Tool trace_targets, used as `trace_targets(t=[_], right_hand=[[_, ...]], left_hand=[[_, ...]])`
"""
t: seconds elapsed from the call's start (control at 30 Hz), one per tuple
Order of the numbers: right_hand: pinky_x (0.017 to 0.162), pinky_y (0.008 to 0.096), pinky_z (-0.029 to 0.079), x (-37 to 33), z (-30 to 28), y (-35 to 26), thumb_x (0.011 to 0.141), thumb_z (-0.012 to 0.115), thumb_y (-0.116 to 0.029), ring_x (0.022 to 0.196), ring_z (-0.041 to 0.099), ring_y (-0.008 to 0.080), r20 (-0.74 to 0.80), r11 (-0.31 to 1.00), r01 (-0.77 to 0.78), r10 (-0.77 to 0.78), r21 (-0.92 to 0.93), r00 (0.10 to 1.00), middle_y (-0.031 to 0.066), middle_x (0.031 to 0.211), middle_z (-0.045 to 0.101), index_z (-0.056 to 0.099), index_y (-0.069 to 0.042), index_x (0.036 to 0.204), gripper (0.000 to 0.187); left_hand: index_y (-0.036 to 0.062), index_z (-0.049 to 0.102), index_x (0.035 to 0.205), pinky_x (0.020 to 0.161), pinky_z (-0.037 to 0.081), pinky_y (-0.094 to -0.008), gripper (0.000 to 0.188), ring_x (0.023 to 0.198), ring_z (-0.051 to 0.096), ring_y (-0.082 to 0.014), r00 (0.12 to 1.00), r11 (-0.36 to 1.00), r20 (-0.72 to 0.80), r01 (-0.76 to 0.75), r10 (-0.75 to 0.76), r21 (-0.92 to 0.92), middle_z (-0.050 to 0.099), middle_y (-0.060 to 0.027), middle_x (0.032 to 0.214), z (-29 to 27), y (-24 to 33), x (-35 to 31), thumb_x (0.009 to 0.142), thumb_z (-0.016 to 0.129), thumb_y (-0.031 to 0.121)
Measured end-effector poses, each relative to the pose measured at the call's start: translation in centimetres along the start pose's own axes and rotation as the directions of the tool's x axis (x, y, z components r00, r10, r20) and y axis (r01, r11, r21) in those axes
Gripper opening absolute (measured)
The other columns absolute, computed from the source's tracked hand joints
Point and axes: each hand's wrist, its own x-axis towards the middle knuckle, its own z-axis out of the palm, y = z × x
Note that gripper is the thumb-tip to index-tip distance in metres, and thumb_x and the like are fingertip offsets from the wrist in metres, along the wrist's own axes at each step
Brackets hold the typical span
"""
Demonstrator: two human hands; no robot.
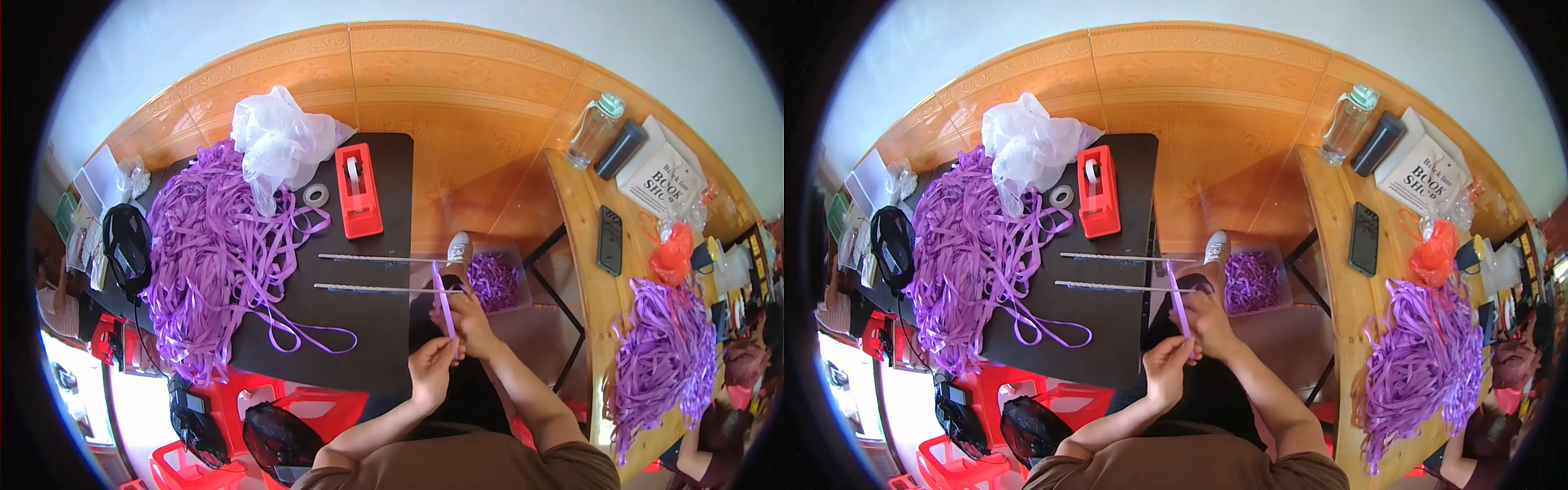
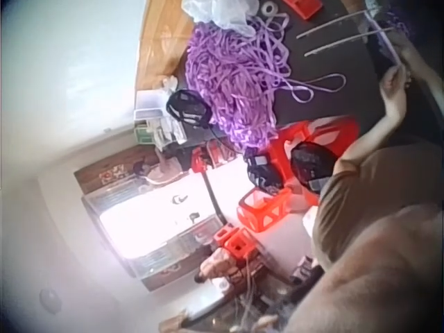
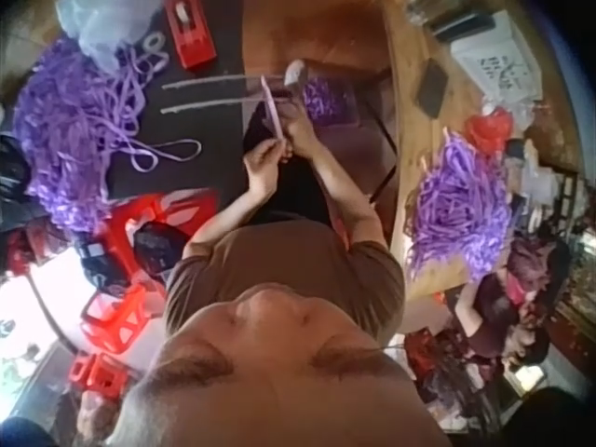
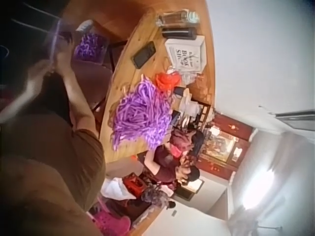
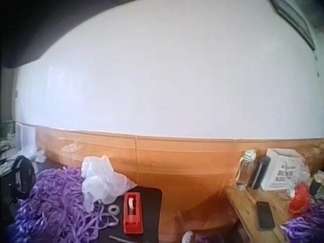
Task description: Wrapping and tying purple ribbons using a metal jig to create decorative bundles.
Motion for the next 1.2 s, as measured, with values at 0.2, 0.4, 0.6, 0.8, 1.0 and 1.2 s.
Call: trace_targets(t=[0.2,0.4,0.6,0.8,1.0,1.2], right_hand=[[0.067,0.0340,0.043,-4.6,0.7,-5.8,0.080,0.062,-0.012,0.082,0.060,0.0227,0.107,0.883,-0.210,0.181,0.420,0.978,0.0068,0.087,0.060,0.064,-0.005,0.086,0.009],[0.070,0.0237,0.044,-8.5,1.0,-10.7,0.091,0.052,-0.006,0.079,0.056,0.0105,0.377,0.341,-0.539,0.438,0.771,0.816,0.0038,0.084,0.059,0.062,0.002,0.085,0.014],[0.074,0.0249,0.045,-10.6,1.2,-13.2,0.091,0.053,-0.005,0.079,0.058,0.0109,0.471,0.264,-0.616,0.448,0.742,0.760,0.0057,0.083,0.064,0.066,0.004,0.085,0.017],[0.078,0.0288,0.052,-12.1,1.2,-13.9,0.091,0.055,-0.007,0.082,0.066,0.0175,0.684,0.058,-0.758,0.393,0.649,0.615,0.0135,0.089,0.069,0.068,0.004,0.093,0.017],[0.078,0.0295,0.052,-12.2,1.2,-14.1,0.092,0.052,-0.007,0.082,0.066,0.0187,0.706,0.025,-0.763,0.359,0.646,0.610,0.0142,0.088,0.068,0.067,0.006,0.094,0.020],[0.078,0.0302,0.052,-12.4,1.4,-13.8,0.092,0.051,-0.007,0.082,0.066,0.0191,0.707,0.007,-0.768,0.384,0.640,0.593,0.0148,0.089,0.068,0.066,0.007,0.093,0.021]], left_hand=[[-0.0021,0.064,0.098,0.067,0.049,-0.0222,0.013,0.071,0.062,-0.0100,0.989,0.996,0.139,0.057,-0.047,-0.071,0.067,-0.0072,0.083,-3.4,0.5,-4.6,0.090,0.060,0.007],[-0.0027,0.067,0.089,0.062,0.049,-0.0212,0.011,0.066,0.061,-0.0089,0.972,0.985,0.194,0.107,-0.132,0.133,0.066,-0.0061,0.075,-5.1,2.9,-5.9,0.088,0.062,0.007],[-0.0033,0.067,0.082,0.051,0.042,-0.0202,0.011,0.058,0.053,-0.0049,0.956,0.974,0.252,0.096,-0.147,0.205,0.062,-0.0023,0.067,-6.6,2.6,-6.2,0.085,0.066,0.007],[0.0013,0.069,0.083,0.048,0.037,-0.0182,0.013,0.055,0.051,-0.0038,0.967,0.941,0.183,0.113,-0.179,0.320,0.062,0.0003,0.066,-7.8,1.5,-5.6,0.082,0.070,0.015],[0.0014,0.069,0.085,0.049,0.039,-0.0179,0.012,0.057,0.054,-0.0050,0.947,0.940,0.215,0.172,-0.240,0.294,0.063,-0.0009,0.069,-8.2,1.6,-5.9,0.082,0.070,0.013],[-0.0001,0.068,0.091,0.054,0.042,-0.0186,0.012,0.065,0.058,-0.0067,0.895,0.929,0.313,0.226,-0.316,0.293,0.065,-0.0029,0.077,-9.4,2.0,-6.9,0.083,0.067,0.009]])
